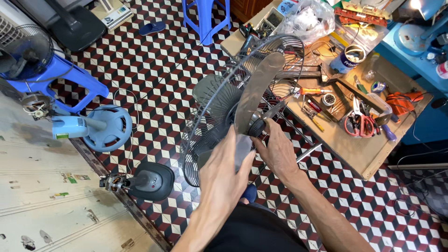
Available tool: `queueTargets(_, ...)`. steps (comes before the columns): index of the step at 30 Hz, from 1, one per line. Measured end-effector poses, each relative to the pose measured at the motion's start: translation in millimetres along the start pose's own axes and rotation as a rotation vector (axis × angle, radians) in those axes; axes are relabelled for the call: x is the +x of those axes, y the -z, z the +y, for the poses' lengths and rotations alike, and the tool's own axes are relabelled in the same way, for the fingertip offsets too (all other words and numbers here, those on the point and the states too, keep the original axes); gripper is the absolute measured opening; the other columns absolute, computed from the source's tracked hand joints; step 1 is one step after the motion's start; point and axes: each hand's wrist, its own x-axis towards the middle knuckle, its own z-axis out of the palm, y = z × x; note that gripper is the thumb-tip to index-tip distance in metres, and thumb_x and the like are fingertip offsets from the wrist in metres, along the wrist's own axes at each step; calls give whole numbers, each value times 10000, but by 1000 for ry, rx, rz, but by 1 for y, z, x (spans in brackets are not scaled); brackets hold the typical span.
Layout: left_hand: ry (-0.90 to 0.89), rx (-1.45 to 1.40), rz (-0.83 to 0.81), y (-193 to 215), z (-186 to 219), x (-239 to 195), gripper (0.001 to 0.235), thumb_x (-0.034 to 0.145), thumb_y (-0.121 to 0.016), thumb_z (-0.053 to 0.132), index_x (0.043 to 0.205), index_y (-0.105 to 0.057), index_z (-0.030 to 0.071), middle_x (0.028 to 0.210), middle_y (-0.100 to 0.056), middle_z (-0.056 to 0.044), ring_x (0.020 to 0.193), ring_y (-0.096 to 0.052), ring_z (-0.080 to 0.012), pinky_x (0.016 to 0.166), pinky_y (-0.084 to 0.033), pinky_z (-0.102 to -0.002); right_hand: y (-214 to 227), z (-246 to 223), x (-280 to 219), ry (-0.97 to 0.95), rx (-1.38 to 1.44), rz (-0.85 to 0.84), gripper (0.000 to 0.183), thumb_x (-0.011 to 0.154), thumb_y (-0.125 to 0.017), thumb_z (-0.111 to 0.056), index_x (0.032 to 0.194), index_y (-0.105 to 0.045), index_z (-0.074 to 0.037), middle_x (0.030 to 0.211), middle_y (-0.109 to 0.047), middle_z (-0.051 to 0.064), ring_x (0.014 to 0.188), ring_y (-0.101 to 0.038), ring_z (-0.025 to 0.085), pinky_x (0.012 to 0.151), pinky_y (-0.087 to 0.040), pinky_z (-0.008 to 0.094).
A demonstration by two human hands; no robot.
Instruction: The person tests a standing fan by plugging it in, using a remote control to change its speed, and measuring its power consumption with a clamp meter. They repeatedly turn the fan on and off and observe the meter readings.
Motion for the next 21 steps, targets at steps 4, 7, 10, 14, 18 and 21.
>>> queueTargets(4, -88, -179, 205, 48, 14, -28, 496, 976, -703, 106, 1421, -536, -37, 1230, -737, -215, 1090, -777, -253, 938, -639, -334, 8, 4, 4, 59, -6, -11, 585, 902, -756, -256, 1334, -471, 19, 1026, -700, 200, 905, -713, 332, 757, -591, 415)
queueTargets(7, -141, -293, 494, 69, -3, -24, 447, 1140, -562, 92, 1548, -416, -18, 1247, -706, -228, 1112, -745, -280, 906, -661, -306, 11, 6, 10, -173, 213, -135, 493, 972, -646, -374, 1202, -552, 52, 854, -720, 174, 736, -716, 261, 628, -588, 370)
queueTargets(10, -5, -260, 572, 80, -16, -16, 448, 1194, -513, 133, 1584, -365, -30, 1372, -653, -239, 1185, -705, -260, 965, -650, -323, 15, 10, 17, -588, 550, -322, 646, 1022, -445, -531, 887, -668, 61, 619, -681, 143, 471, -635, 184, 431, -490, 301)
queueTargets(14, 90, -328, 481, 80, -22, 5, 498, 1184, -492, 222, 1598, -395, -38, 1488, -582, -262, 1307, -637, -273, 1078, -582, -372, 21, 24, 14, -738, 724, -187, 838, 1026, -298, -616, 666, -671, 43, 484, -606, 127, 315, -493, 165, 301, -321, 264)
queueTargets(18, 66, -387, 231, 73, -22, 24, 544, 1216, -413, 346, 1595, -379, -42, 1583, -513, -248, 1476, -533, -308, 1284, -436, -412, 43, 54, 3, -590, 598, 204, 780, 1092, -276, -578, 745, -670, -1, 591, -627, 107, 466, -545, 152, 456, -399, 293)
queueTargets(21, 23, -427, 92, 62, -18, 42, 582, 1231, -399, 402, 1593, -372, -53, 1628, -463, -236, 1549, -462, -310, 1358, -357, -409, 80, 84, 33, -251, 340, 384, 633, 1145, -295, -495, 1170, -694, -5, 1125, -724, 152, 1037, -656, 230, 968, -485, 417)
